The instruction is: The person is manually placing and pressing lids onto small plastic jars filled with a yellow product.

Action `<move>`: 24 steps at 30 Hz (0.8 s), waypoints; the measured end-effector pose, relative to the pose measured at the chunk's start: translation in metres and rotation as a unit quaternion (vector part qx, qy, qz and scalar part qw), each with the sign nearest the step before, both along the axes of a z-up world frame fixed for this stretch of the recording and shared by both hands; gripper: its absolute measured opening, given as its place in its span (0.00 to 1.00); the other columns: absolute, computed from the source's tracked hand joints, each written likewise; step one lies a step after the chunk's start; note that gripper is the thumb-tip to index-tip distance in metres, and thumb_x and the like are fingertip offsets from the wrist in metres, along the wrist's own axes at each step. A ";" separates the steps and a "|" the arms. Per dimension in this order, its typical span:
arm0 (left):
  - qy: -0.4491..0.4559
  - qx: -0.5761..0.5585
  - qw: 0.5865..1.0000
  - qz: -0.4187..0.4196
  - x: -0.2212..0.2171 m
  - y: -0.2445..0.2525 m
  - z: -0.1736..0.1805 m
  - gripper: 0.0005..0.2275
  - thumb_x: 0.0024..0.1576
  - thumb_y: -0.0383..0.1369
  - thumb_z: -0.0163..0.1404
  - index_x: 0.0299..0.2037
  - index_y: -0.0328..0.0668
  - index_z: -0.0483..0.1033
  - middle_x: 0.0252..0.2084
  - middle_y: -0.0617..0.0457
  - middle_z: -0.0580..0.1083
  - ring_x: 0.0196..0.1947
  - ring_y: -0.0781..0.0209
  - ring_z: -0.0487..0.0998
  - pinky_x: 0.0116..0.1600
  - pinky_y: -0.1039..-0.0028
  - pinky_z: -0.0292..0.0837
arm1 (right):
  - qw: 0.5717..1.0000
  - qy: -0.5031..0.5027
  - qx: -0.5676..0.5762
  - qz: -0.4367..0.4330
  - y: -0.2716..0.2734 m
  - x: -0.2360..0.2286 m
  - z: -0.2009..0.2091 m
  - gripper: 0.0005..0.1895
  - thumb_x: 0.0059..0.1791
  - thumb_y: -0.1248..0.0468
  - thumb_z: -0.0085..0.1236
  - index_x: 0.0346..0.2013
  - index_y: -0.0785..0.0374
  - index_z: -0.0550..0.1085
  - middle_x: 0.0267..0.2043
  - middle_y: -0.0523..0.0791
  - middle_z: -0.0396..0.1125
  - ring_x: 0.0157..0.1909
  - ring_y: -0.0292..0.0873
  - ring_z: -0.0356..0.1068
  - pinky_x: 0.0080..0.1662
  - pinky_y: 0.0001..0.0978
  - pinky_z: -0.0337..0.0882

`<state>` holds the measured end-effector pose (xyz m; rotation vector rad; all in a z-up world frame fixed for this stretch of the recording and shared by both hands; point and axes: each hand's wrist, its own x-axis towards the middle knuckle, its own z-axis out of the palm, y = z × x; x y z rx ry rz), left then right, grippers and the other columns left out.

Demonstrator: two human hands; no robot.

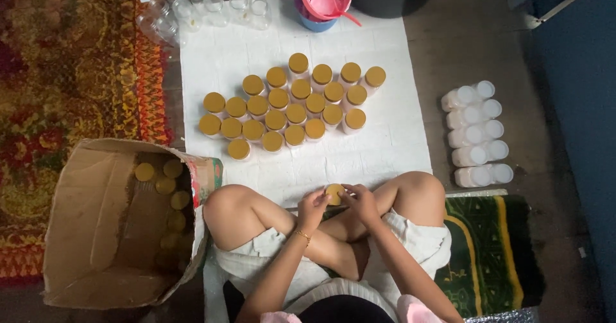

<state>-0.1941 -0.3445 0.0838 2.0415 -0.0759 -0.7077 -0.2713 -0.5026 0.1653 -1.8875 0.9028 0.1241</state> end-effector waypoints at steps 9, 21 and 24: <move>0.094 -0.081 0.990 0.075 0.000 0.000 0.007 0.20 0.46 0.39 0.71 0.47 0.41 0.84 0.44 0.41 0.81 0.41 0.53 0.84 0.42 0.72 0.84 | 0.999 0.024 0.025 -0.003 -0.008 0.004 -0.018 0.21 0.43 0.53 0.72 0.48 0.58 0.83 0.41 0.52 0.76 0.46 0.56 0.78 0.47 0.46 0.79; 0.226 -0.130 0.958 0.118 0.016 0.003 0.007 0.23 0.48 0.33 0.72 0.51 0.29 0.81 0.47 0.28 0.77 0.41 0.37 0.83 0.44 0.63 0.84 | 0.995 0.101 -0.001 -0.009 -0.009 0.028 -0.008 0.10 0.45 0.60 0.65 0.40 0.54 0.85 0.34 0.47 0.79 0.40 0.50 0.80 0.43 0.40 0.80; 0.235 -0.131 0.956 0.117 0.016 0.005 -0.015 0.22 0.48 0.34 0.73 0.49 0.31 0.82 0.46 0.33 0.78 0.39 0.44 0.85 0.45 0.67 0.84 | 0.993 0.072 -0.062 0.074 -0.012 0.028 -0.017 0.14 0.47 0.59 0.63 0.48 0.49 0.82 0.40 0.46 0.76 0.40 0.50 0.79 0.41 0.41 0.80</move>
